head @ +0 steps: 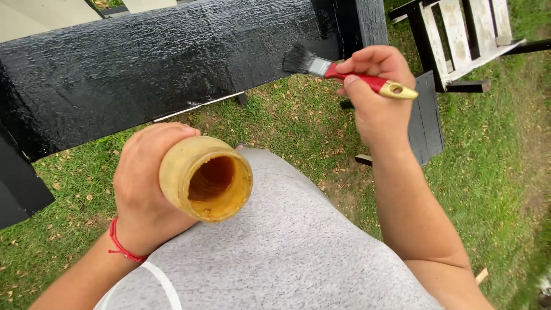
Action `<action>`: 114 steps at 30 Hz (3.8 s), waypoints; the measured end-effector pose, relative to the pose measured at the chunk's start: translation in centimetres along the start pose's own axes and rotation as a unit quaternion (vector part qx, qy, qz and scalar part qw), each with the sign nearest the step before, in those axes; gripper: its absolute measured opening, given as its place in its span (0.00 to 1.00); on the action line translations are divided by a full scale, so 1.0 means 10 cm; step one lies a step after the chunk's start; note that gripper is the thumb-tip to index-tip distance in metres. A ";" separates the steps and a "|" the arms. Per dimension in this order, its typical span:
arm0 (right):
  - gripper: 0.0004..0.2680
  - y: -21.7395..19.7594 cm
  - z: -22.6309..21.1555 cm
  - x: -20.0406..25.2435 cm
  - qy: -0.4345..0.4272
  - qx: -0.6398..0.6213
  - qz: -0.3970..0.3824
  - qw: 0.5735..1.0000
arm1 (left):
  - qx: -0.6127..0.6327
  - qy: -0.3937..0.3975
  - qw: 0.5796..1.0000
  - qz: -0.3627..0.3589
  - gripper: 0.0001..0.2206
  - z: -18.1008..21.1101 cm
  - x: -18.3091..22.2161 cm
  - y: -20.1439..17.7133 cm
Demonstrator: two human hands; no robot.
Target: Painting a wooden structure with black paint using a handheld paintbrush.
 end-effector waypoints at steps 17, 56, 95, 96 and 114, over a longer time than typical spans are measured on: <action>0.02 -0.17 -0.51 -0.34 -0.096 0.310 -0.058 0.944 | 0.086 0.016 0.994 -0.059 0.26 0.25 -0.15 0.05; 0.07 -1.05 -0.89 -0.72 0.249 0.358 0.024 0.900 | 0.129 0.046 0.987 -0.086 0.22 0.72 -0.56 0.03; 0.07 -0.83 -0.88 -1.09 0.111 0.406 -0.053 0.906 | 0.112 0.026 0.991 -0.063 0.23 0.51 -0.47 0.29; 0.07 -0.78 -0.79 -0.99 0.111 0.405 -0.052 0.906 | 0.112 0.027 0.991 -0.063 0.23 0.50 -0.46 0.29; 0.07 -0.86 -0.31 -0.72 -0.055 0.377 -0.043 0.924 | 0.130 0.049 0.987 -0.077 0.25 0.47 -0.53 0.26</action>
Point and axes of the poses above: each hand's wrist, its own x-axis away from the middle knuckle, its own y-axis out of the palm, z = x × y, the point moved 2 cm from there along -x, towards the middle knuckle, and after that the axes turned 5 degrees about y, right-handed, at the moved point
